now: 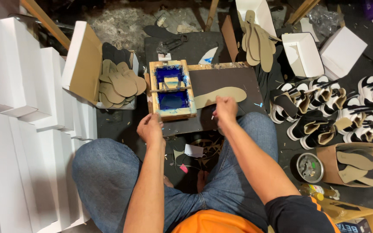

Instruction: The person sits on the floor and repeatedly dips shoe insoles into a blue paint tray using a roller. They apply blue paint to the insoles one at a time and place them on a nearby surface.

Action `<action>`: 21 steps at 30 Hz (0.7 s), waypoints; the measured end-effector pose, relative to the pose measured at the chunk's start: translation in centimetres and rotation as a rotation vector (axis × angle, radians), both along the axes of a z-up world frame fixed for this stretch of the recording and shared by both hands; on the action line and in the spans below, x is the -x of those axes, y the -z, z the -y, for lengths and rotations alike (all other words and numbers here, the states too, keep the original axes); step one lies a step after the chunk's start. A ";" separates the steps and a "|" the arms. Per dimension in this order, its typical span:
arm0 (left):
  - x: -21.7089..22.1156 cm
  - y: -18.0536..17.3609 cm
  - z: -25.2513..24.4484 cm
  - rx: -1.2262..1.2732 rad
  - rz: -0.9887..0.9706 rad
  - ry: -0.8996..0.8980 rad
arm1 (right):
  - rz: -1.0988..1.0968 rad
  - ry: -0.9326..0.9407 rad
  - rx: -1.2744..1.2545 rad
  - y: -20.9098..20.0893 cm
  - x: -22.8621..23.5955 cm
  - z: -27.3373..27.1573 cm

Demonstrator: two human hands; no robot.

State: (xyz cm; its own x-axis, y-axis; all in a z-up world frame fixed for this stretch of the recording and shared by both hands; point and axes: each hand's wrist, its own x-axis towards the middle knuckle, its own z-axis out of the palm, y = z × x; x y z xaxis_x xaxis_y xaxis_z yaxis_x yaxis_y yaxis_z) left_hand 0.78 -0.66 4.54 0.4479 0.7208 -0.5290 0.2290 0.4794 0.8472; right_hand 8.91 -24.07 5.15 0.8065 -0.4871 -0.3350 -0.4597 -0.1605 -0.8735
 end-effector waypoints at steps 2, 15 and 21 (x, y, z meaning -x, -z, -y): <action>0.4 -1.3 -0.2 0.002 0.027 0.003 | 0.111 -0.114 0.404 -2.3 -1.3 1.0; 0.3 -4.7 -0.8 0.018 0.215 0.056 | -0.303 -0.603 0.888 -4.1 -4.7 4.1; 0.1 -3.7 -1.0 0.023 0.244 0.059 | -0.130 -0.562 0.784 -6.4 -1.1 -0.1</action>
